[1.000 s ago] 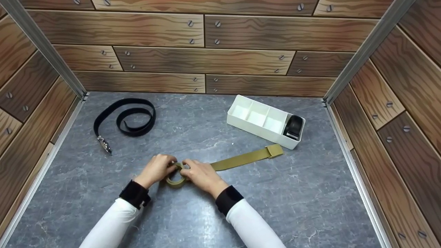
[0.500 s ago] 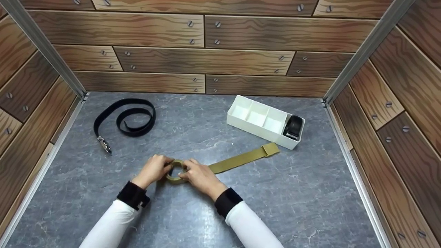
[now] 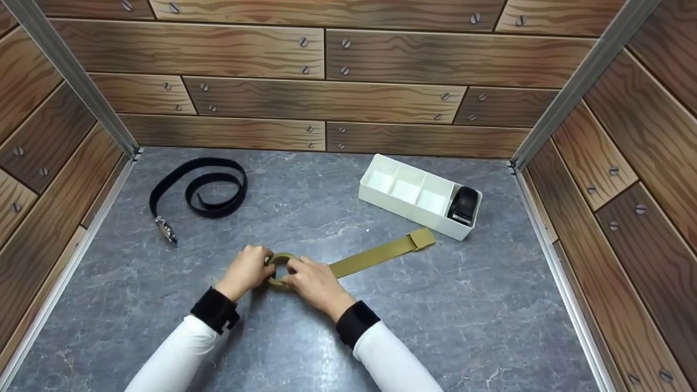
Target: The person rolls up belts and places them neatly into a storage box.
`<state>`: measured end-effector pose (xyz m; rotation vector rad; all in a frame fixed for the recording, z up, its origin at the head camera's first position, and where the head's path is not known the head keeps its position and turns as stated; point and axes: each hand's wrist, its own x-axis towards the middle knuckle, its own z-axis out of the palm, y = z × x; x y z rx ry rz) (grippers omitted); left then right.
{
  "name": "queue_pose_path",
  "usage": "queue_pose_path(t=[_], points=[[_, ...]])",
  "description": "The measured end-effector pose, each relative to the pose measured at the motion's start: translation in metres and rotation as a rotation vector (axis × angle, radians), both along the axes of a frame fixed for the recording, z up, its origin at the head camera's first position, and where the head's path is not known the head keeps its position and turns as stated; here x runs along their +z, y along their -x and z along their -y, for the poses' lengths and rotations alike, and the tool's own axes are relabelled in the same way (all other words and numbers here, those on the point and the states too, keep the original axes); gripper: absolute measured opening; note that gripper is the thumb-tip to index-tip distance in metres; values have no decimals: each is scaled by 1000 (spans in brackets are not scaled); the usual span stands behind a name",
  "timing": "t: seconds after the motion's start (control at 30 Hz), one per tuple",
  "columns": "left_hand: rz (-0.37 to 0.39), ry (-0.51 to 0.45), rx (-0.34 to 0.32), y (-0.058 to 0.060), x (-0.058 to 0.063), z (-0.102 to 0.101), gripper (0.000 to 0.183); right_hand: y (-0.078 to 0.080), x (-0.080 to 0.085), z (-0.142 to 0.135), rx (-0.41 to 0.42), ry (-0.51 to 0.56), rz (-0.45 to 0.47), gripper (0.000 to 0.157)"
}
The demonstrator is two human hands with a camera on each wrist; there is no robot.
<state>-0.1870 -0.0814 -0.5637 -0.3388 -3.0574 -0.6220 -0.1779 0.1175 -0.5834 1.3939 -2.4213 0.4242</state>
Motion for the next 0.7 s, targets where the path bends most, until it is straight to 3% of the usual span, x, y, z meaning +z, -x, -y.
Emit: queue_pose_path(t=[0.23,0.47,0.57,0.7], points=[[17,17,-97,4,-2,2,19,2,9,-6,-13,-169,34,21],[-26,43,-227,4,-5,1,14,5,10,-7,35,-168,81,14],[-40,27,-199,1,-7,0,5,3,9,-5,29,-176,90,9],[-25,-23,-114,-2,-8,0,1,1,9,-1,2,-184,102,8]])
